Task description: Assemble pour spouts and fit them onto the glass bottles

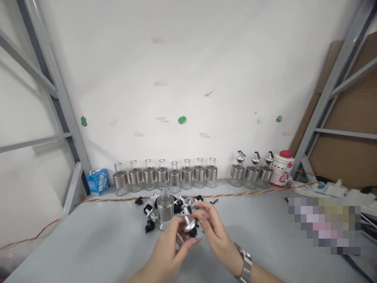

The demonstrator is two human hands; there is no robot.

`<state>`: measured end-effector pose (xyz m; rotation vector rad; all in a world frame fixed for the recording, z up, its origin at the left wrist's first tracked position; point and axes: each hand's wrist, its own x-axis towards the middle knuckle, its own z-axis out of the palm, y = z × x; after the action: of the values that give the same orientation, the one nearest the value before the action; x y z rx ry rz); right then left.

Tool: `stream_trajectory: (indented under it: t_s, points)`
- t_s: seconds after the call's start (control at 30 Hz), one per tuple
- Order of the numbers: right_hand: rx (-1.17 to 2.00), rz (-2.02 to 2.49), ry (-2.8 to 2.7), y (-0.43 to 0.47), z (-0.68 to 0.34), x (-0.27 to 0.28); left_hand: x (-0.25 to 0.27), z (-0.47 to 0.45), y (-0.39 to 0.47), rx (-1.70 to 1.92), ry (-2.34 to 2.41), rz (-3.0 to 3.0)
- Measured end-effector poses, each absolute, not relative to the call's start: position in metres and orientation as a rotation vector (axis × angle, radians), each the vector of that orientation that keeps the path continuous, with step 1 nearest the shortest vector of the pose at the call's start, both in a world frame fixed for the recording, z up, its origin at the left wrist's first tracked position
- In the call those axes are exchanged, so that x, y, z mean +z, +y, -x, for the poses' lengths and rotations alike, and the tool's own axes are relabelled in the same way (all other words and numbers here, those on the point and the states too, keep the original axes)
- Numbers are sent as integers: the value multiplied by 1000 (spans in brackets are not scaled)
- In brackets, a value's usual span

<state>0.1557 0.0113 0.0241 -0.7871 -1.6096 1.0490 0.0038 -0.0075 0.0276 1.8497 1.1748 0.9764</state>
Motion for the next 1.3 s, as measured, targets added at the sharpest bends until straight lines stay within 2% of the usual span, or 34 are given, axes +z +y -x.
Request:
stream_trajectory:
  t_s: [0.37, 0.6, 0.8, 1.13, 1.3]
  points:
    - [1084, 910, -1742, 12, -154, 29, 26, 7, 0, 727, 1509, -2486]
    - [1615, 905, -1548, 27, -148, 15, 24, 9, -1, 643, 1480, -2709]
    - [1931, 827, -1089, 25, -148, 17, 22, 8, -1, 678, 1466, -2713]
    - [2025, 566, -1132, 21, -149, 24, 16, 13, 4, 833, 1418, -2809]
    - [2059, 549, -1126, 22, -150, 21, 21, 16, 6, 774, 1439, -2860]
